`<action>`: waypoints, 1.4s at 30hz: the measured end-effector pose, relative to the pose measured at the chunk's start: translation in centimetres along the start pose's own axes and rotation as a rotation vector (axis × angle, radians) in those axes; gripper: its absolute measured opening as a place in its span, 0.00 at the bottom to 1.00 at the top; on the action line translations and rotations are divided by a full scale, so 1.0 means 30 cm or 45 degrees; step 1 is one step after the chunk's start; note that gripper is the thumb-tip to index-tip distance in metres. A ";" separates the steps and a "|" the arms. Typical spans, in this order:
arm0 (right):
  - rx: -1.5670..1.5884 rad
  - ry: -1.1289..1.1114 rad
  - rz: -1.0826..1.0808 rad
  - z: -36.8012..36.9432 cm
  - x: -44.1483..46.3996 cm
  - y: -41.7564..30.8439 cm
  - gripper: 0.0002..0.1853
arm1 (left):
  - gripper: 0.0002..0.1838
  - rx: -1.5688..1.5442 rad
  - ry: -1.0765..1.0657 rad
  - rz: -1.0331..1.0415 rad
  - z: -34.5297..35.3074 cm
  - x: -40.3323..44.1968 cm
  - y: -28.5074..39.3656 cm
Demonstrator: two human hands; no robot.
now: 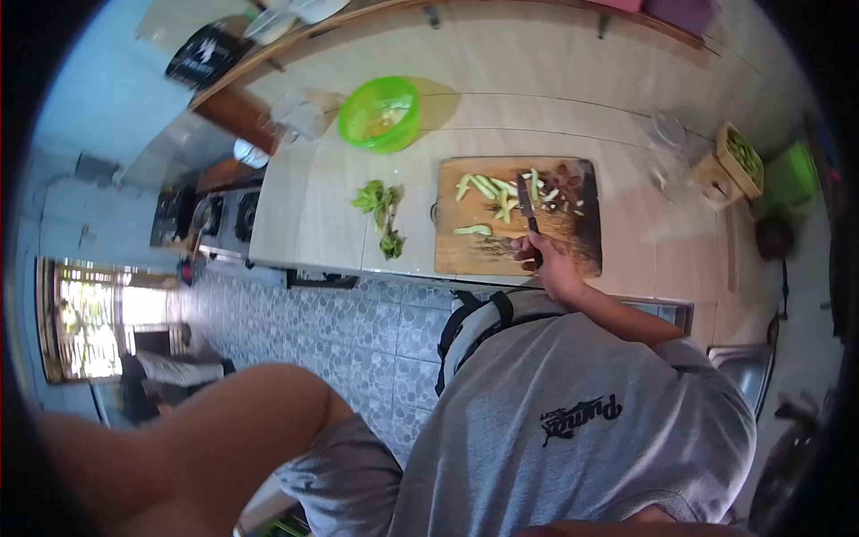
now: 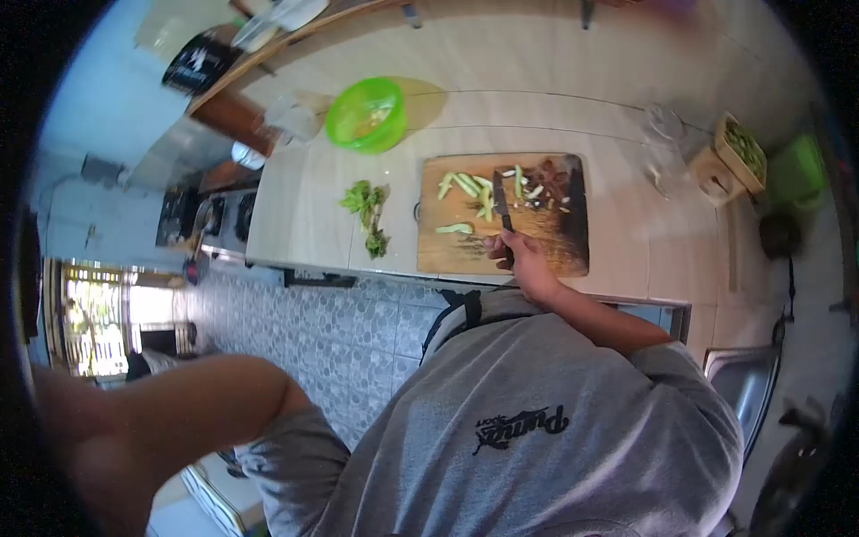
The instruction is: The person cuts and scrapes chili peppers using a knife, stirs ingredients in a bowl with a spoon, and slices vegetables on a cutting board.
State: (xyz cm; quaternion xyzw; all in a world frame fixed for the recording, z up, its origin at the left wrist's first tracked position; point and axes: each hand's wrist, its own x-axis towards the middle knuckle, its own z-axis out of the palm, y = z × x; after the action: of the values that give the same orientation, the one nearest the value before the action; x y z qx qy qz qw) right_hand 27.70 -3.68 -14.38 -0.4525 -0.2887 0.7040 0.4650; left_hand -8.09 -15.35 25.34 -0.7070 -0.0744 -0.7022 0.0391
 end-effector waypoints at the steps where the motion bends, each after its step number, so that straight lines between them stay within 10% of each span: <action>1: -0.008 0.049 0.003 -0.012 -0.006 -0.002 0.15 | 0.25 0.007 -0.005 0.002 -0.006 0.005 -0.004; 14: 0.228 0.228 -0.193 0.023 0.058 -0.051 0.10 | 0.25 0.019 -0.086 0.036 0.093 -0.218 -0.001; 34: 0.252 0.637 -0.226 0.283 -0.031 0.114 0.10 | 0.25 -0.526 -0.147 -0.075 -0.163 -0.129 -0.631; 42: -1.069 0.992 -0.131 0.183 0.149 0.160 0.21 | 0.24 -0.072 -0.332 -1.220 -0.100 -0.705 -0.875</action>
State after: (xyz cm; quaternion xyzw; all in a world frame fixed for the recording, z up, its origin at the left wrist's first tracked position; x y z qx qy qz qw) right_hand 20.13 -1.41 -17.67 -0.8098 -0.3725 0.2868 0.3511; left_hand -15.32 8.98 2.95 -0.6760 -0.3762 -0.5486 -0.3170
